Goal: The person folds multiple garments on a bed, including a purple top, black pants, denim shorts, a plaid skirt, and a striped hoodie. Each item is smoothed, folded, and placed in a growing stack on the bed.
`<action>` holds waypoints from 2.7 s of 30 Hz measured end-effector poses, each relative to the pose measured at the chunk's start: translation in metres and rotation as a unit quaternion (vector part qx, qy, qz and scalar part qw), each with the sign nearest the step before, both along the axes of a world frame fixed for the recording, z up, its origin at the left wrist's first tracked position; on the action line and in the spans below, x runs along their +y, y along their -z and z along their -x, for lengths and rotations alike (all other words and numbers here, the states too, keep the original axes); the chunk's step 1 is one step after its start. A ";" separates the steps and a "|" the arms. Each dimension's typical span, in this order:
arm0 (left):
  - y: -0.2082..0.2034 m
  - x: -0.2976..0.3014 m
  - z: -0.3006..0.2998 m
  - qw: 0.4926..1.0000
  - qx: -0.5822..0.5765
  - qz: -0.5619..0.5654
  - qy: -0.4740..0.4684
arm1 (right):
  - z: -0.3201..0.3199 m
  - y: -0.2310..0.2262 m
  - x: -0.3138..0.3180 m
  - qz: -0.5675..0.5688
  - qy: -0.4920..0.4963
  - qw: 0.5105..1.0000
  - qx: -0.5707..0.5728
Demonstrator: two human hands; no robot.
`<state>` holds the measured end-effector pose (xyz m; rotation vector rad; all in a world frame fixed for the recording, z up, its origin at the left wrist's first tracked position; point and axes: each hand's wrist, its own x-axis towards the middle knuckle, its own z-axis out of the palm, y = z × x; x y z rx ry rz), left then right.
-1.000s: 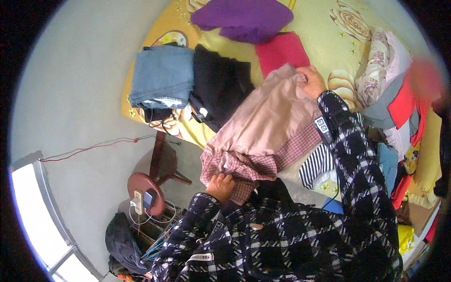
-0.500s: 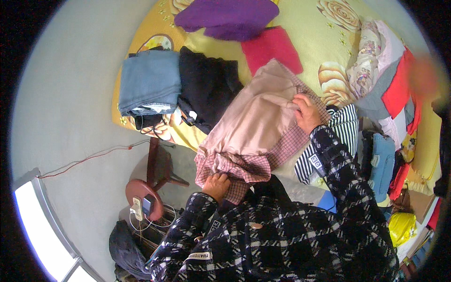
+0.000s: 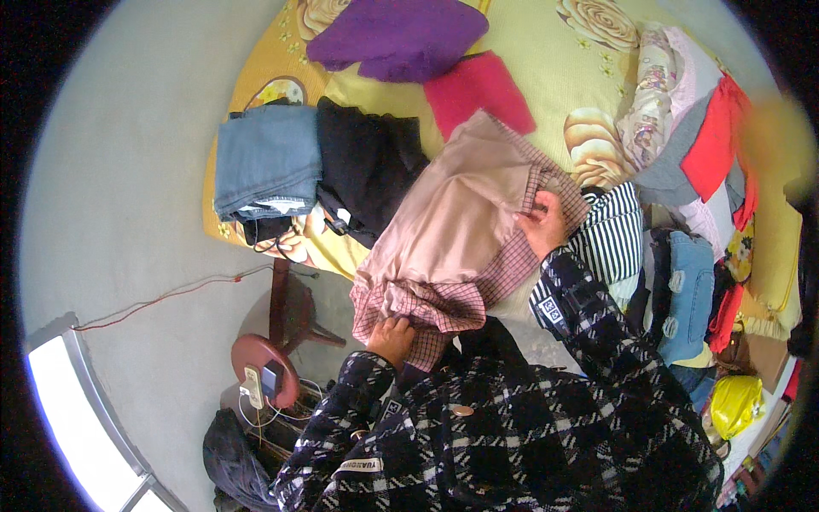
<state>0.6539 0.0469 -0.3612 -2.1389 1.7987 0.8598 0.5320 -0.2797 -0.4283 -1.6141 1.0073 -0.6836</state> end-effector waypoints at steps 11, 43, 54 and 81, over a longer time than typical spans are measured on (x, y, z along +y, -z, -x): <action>0.010 0.006 0.000 0.999 -0.013 0.044 -0.010 | -0.015 0.000 -0.013 -0.025 -0.034 0.999 -0.005; 0.016 0.030 -0.011 0.990 0.064 0.107 -0.064 | -0.141 -0.058 -0.134 0.037 -0.312 0.931 0.184; 0.023 0.025 -0.012 0.995 0.056 0.065 -0.056 | -0.163 -0.064 -0.152 0.332 -0.411 0.809 0.257; -0.075 0.012 -0.047 0.983 0.015 0.158 0.094 | -0.051 -0.177 -0.199 0.093 -0.374 0.900 0.205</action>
